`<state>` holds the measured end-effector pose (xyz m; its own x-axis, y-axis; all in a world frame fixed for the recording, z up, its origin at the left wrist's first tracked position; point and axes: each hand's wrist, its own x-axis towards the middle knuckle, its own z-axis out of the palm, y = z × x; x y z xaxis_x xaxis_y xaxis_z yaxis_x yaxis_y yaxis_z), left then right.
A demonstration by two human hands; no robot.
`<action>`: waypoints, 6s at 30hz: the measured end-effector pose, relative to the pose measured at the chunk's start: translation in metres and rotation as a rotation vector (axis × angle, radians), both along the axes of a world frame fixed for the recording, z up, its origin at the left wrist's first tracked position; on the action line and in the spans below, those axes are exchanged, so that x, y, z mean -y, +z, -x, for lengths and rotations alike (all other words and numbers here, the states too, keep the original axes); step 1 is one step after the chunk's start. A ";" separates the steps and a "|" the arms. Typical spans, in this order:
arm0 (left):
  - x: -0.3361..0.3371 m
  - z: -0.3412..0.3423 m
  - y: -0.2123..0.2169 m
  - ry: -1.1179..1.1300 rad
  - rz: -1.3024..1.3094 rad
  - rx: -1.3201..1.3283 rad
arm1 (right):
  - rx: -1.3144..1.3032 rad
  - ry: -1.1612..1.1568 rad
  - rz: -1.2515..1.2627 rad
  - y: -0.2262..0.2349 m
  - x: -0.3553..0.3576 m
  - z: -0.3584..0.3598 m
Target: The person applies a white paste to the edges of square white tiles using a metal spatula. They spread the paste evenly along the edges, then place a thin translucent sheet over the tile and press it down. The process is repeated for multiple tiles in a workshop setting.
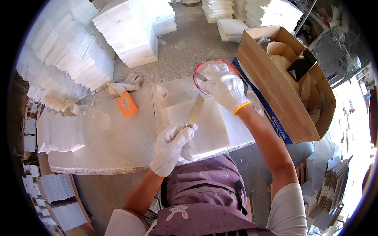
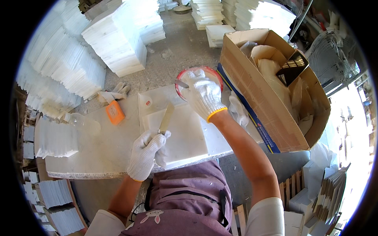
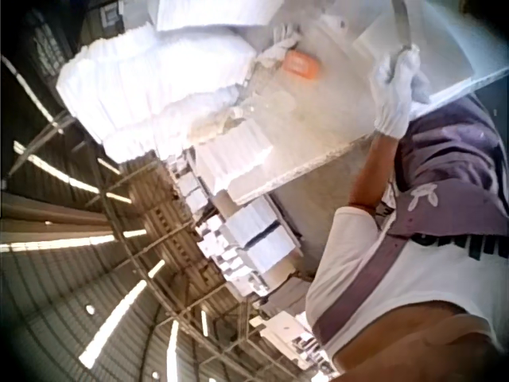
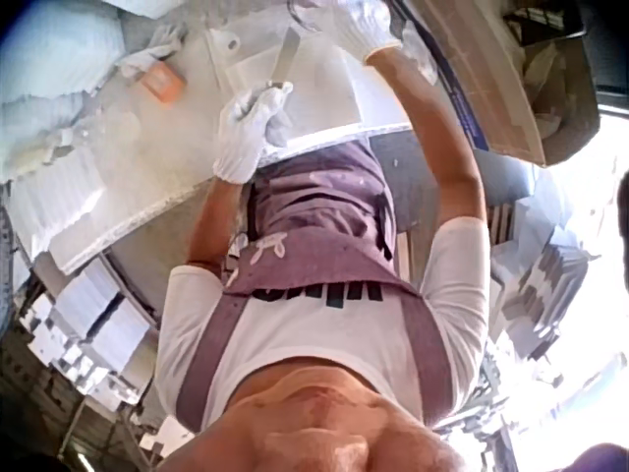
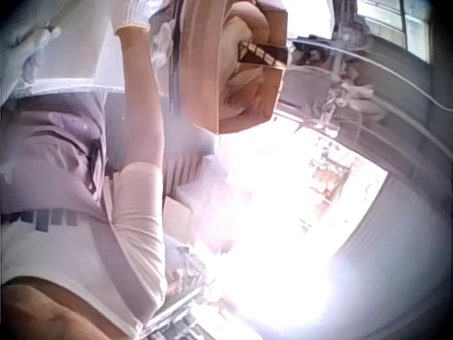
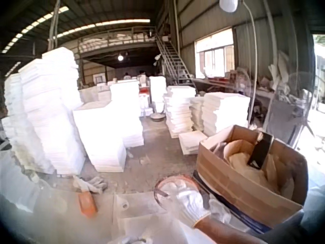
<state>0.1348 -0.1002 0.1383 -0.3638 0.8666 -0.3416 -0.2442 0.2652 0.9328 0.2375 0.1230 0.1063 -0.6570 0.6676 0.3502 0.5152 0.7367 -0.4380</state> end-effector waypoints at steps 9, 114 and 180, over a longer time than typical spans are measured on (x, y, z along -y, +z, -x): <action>-0.010 0.007 -0.013 -0.050 0.091 0.101 | 0.247 0.062 -0.159 -0.031 -0.044 0.043; -0.016 0.000 -0.040 -0.185 -0.249 -1.690 | -0.214 0.097 0.515 -0.006 0.103 -0.089; 0.008 -0.083 -0.022 -0.307 -0.025 0.086 | -0.757 -0.263 1.033 -0.012 0.196 -0.148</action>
<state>0.2181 -0.1077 0.1161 -0.0550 0.9400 -0.3368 -0.2344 0.3158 0.9194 0.3858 -0.0731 0.0947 -0.3336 0.9263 -0.1754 -0.0309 -0.1967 -0.9800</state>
